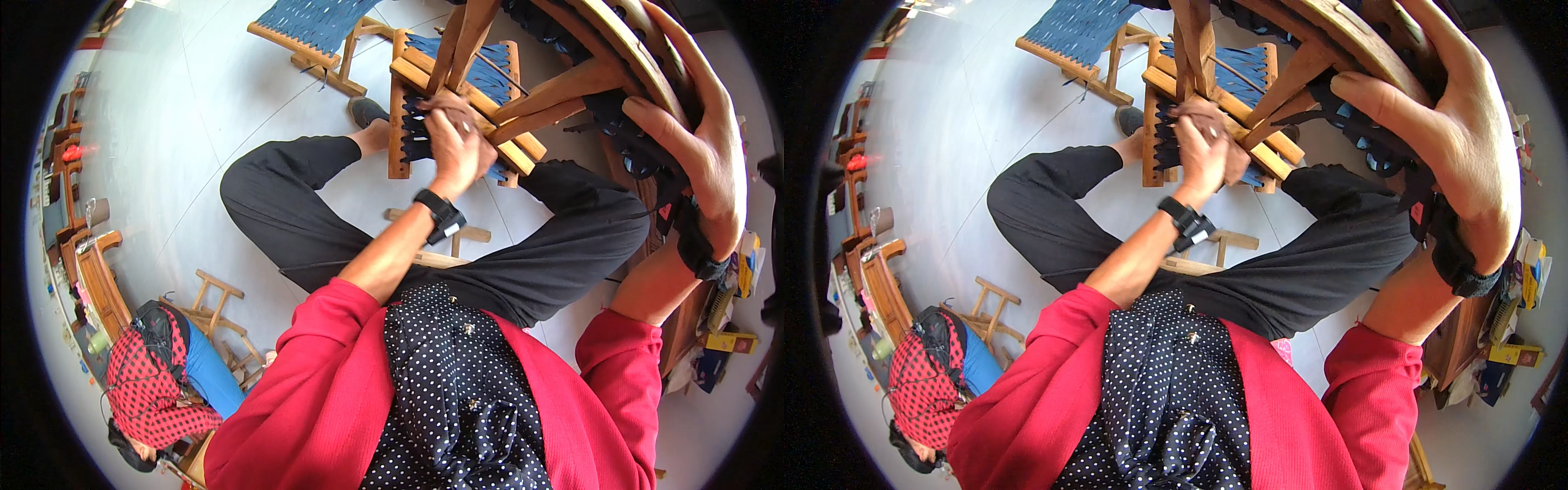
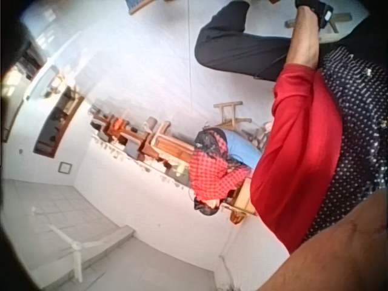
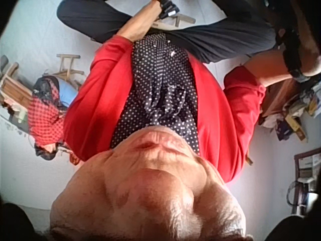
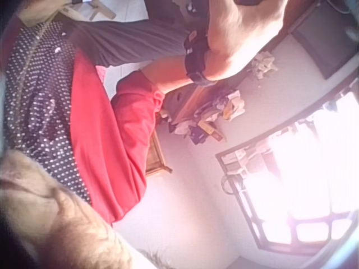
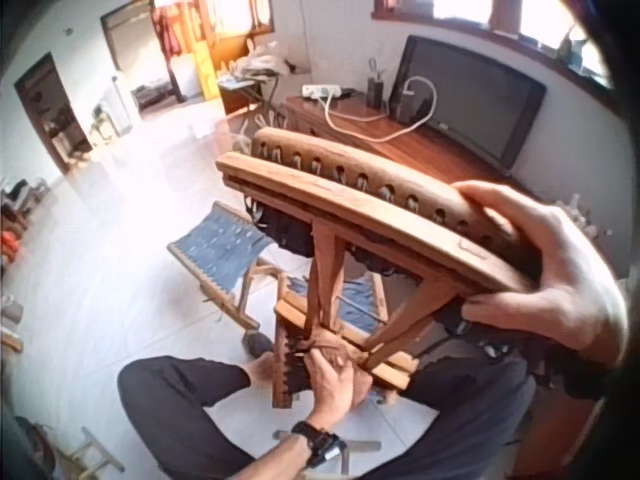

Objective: The person sits on the floor and uses a small tool to tighten or adjust parts of a wooden chair with blue woven seating. They repeatedly reposition the chair and work on different joints and edges throughout the clip.

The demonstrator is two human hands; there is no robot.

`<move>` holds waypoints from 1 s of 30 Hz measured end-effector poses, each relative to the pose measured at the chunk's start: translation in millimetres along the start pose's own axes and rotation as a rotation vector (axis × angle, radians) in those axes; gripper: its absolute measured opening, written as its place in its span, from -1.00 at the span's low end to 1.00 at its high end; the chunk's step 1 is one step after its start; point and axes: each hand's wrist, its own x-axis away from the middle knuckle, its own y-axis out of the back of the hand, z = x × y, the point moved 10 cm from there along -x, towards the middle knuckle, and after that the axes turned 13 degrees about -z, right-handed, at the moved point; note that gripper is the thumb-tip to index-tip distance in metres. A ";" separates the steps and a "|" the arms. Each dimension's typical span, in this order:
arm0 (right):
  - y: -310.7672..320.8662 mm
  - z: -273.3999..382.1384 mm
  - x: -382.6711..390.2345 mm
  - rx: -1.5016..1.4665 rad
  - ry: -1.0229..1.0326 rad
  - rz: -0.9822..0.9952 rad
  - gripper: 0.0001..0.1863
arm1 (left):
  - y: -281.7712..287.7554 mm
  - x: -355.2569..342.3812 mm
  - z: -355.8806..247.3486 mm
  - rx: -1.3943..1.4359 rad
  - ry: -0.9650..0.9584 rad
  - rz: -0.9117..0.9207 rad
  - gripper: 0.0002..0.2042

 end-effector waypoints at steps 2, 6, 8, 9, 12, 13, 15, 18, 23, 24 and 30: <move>-5.2 21.8 4.8 0.007 0.058 -0.018 -0.09 | -22.6 25.3 0.6 -0.059 0.062 0.170 -0.50; -7.5 64.8 16.5 0.045 0.177 -0.074 -0.09 | -25.9 40.9 -20.5 -0.108 -0.170 0.193 -0.54; -7.6 74.9 18.3 0.084 0.153 -0.090 -0.10 | -29.4 41.6 -13.4 -0.113 -0.133 0.292 -0.56; -7.5 75.6 15.2 0.111 0.127 -0.096 -0.10 | -28.3 39.8 -10.5 -0.114 -0.121 0.315 -0.56; -11.4 66.7 9.8 0.120 0.049 -0.081 -0.13 | -27.5 36.2 -8.8 -0.057 -0.143 0.379 -0.56; -18.7 62.8 3.5 0.027 0.065 -0.032 -0.13 | -25.6 36.4 -3.6 0.021 -0.078 0.380 -0.57; -21.0 49.1 -2.0 -0.046 0.082 -0.003 -0.14 | -28.8 41.8 13.2 0.160 0.105 0.454 -0.58; -19.8 18.1 -1.8 0.030 0.070 0.020 -0.13 | -28.5 59.9 32.2 0.179 0.244 0.591 -0.61; -11.7 4.1 2.2 -0.024 0.056 -0.024 -0.14 | 9.8 42.1 36.3 0.068 0.276 0.689 -0.79; -11.8 5.9 2.7 -0.026 0.048 -0.015 -0.14 | 31.8 13.2 22.6 0.078 0.146 0.497 -0.86; -18.3 16.8 -2.2 0.013 -0.006 0.015 -0.11 | 49.0 -103.4 -13.2 -0.280 -0.301 0.203 -0.77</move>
